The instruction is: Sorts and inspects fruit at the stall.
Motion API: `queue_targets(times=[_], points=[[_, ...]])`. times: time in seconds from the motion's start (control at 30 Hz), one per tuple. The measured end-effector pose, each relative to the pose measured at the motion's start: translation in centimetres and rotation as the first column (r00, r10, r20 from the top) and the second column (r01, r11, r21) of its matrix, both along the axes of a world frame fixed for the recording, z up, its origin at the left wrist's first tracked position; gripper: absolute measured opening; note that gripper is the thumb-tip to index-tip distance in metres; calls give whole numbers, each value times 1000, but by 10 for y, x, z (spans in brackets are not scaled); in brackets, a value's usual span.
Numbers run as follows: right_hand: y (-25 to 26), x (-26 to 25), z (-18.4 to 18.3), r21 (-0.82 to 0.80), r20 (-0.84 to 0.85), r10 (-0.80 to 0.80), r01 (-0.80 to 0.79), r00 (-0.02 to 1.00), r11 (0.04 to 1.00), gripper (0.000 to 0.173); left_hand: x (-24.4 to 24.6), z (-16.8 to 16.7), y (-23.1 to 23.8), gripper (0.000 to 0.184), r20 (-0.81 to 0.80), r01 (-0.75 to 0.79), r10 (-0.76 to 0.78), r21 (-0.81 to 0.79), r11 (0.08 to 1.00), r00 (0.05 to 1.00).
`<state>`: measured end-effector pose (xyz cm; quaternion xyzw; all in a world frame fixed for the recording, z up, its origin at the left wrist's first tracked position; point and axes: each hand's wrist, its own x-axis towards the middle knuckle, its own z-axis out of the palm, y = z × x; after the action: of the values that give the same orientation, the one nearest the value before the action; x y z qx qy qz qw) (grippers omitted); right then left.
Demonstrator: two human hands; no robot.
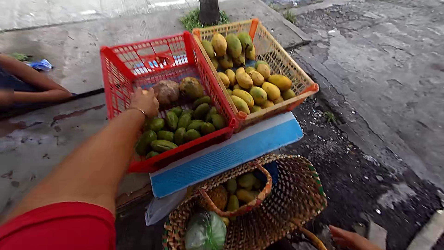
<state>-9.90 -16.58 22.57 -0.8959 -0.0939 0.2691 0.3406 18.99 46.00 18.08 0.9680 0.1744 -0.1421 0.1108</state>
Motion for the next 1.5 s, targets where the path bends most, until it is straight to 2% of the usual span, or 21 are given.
queue_targets(times=[0.07,0.13,0.23,0.27,0.33,0.4,0.43,0.47,0.5,0.57,0.6,0.67,0.73,0.8,0.87,0.97,1.07,1.17,1.3,1.4,1.5], points=[[4,11,1,32,49,12,-13,999,999,41,-4,11,7,92,25,-83,89,-168,982,996],[4,22,3,53,103,27,-32,994,998,40,-14,29,4,96,60,-111,139,-342,933,988],[1,43,-2,97,132,81,-94,988,991,40,-57,74,-13,71,116,-15,98,-564,826,988],[-1,51,-8,116,140,110,-127,984,985,40,-81,95,-21,59,119,21,77,-663,748,990],[1,72,-25,138,191,189,-217,963,966,40,-143,128,-31,48,154,145,-24,-851,505,988],[13,95,-43,139,286,273,-322,919,937,40,-214,140,-47,57,123,163,-140,-931,327,982],[22,107,-48,143,320,311,-371,895,918,40,-247,136,-60,64,29,84,-189,-954,288,982],[32,119,-50,149,344,347,-416,873,897,39,-274,125,-74,67,-100,-22,-247,-954,300,964],[41,130,-50,154,359,385,-461,850,874,39,-296,109,-90,68,-231,-116,-277,-920,375,933],[56,150,-47,157,372,454,-537,810,829,39,-329,69,-127,57,-436,-228,-245,-779,584,866],[62,158,-46,151,376,483,-567,790,810,38,-340,51,-145,50,-491,-261,-182,-699,666,852],[67,170,-44,135,388,532,-617,753,775,38,-358,25,-180,38,-447,-298,-29,-642,707,894],[67,173,-45,130,391,566,-652,726,747,39,-365,7,-209,32,-364,-281,32,-656,700,931],[64,172,-48,145,360,603,-681,712,718,38,-361,-12,-231,35,-360,-188,-63,-621,761,931],[59,167,-52,178,319,635,-702,704,689,38,-347,-30,-249,45,-515,-138,-165,-499,856,841],[46,157,-56,211,322,655,-726,684,655,38,-327,-49,-274,64,-740,-100,-107,-229,968,664],[28,154,-64,230,378,641,-739,668,634,38,-314,-58,-286,58,-803,-36,-46,-84,996,594],[8,156,-68,236,418,599,-718,683,655,39,-305,-58,-290,44,-814,-1,-17,-21,1000,581],[-24,159,-70,267,381,549,-657,744,705,40,-292,-32,-278,35,-758,-73,32,-21,997,651],[-42,165,-74,295,334,525,-616,783,731,39,-292,10,-247,31,-691,-109,15,-93,990,723],[-43,171,-75,316,304,525,-604,795,731,39,-302,78,-220,28,-623,-104,-35,-185,977,781]])
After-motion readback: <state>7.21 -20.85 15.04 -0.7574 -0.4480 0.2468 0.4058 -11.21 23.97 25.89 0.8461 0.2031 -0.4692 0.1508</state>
